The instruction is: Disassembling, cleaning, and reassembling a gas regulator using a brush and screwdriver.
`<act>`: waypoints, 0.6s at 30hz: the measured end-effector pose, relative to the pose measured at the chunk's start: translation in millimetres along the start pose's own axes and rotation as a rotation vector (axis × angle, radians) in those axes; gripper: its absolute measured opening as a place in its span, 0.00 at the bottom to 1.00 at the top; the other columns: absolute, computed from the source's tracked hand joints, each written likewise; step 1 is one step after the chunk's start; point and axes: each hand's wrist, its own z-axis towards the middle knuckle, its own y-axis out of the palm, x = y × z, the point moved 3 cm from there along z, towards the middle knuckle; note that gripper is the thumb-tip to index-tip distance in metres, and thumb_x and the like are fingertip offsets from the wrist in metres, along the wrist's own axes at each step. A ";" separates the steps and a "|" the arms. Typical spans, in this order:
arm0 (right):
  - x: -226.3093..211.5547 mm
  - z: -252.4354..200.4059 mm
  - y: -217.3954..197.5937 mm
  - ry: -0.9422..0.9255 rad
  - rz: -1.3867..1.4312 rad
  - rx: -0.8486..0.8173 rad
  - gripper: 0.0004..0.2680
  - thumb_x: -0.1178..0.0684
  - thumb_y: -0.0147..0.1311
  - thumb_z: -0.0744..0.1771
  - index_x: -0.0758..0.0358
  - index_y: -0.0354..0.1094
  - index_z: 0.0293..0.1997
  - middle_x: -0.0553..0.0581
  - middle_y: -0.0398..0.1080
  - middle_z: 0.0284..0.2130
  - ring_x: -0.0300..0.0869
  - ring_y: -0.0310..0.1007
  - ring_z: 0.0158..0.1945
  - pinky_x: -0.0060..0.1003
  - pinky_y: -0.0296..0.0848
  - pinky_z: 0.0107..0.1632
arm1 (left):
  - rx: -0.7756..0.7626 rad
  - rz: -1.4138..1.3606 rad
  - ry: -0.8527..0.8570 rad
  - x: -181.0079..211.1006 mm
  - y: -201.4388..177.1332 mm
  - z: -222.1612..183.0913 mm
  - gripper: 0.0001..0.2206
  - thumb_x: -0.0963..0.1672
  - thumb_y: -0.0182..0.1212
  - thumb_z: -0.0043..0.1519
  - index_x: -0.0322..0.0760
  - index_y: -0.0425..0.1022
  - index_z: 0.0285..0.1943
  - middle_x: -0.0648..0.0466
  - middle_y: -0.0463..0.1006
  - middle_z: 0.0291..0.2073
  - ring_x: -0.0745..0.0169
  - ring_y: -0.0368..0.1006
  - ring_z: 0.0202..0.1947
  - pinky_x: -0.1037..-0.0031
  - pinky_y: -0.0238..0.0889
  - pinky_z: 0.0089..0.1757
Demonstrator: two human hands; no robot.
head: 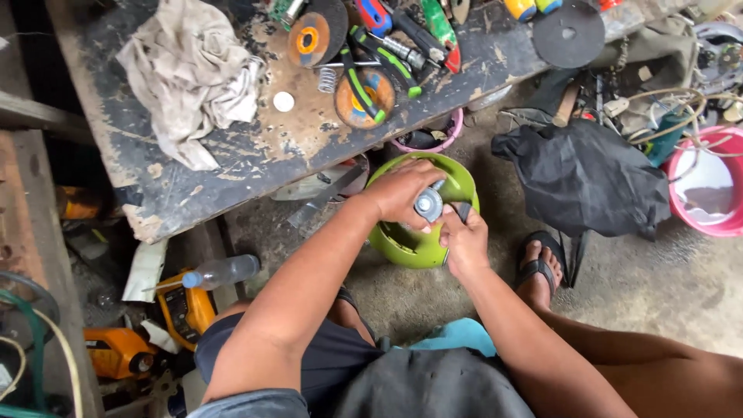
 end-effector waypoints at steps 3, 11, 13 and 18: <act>5.6 -4.3 -6.0 -0.059 -0.033 -0.024 0.03 0.60 0.55 0.69 0.66 0.69 0.37 0.59 0.66 0.16 0.37 0.59 0.10 0.27 0.54 0.14 | -0.013 -0.032 0.005 -0.6 0.8 -0.1 0.49 0.56 0.79 0.36 0.40 0.64 0.70 0.45 0.73 0.54 0.41 0.66 0.63 0.49 0.47 0.67; -2.4 -1.3 -17.7 -0.351 -0.375 -0.037 0.06 0.62 0.60 0.67 0.56 0.76 0.45 0.48 0.72 0.28 0.30 0.63 0.30 0.26 0.63 0.36 | -0.040 -0.017 0.004 -7.3 4.5 5.1 0.50 0.57 0.80 0.37 0.40 0.64 0.70 0.44 0.75 0.56 0.41 0.61 0.68 0.51 0.43 0.69; -2.6 1.1 -23.7 -0.443 -0.489 -0.062 0.08 0.63 0.61 0.66 0.54 0.77 0.45 0.49 0.72 0.30 0.33 0.66 0.32 0.30 0.67 0.39 | -0.045 -0.024 0.000 -7.3 5.4 4.9 0.50 0.57 0.80 0.37 0.41 0.64 0.71 0.43 0.75 0.56 0.40 0.60 0.68 0.51 0.43 0.70; -15.0 -0.2 -23.4 -0.799 -0.839 -0.120 0.07 0.60 0.62 0.65 0.51 0.74 0.44 0.56 0.74 0.31 0.56 0.77 0.35 0.44 0.73 0.38 | -0.069 0.008 -0.038 5.4 -2.5 -0.6 0.49 0.57 0.78 0.40 0.41 0.60 0.72 0.44 0.74 0.59 0.41 0.57 0.70 0.51 0.41 0.70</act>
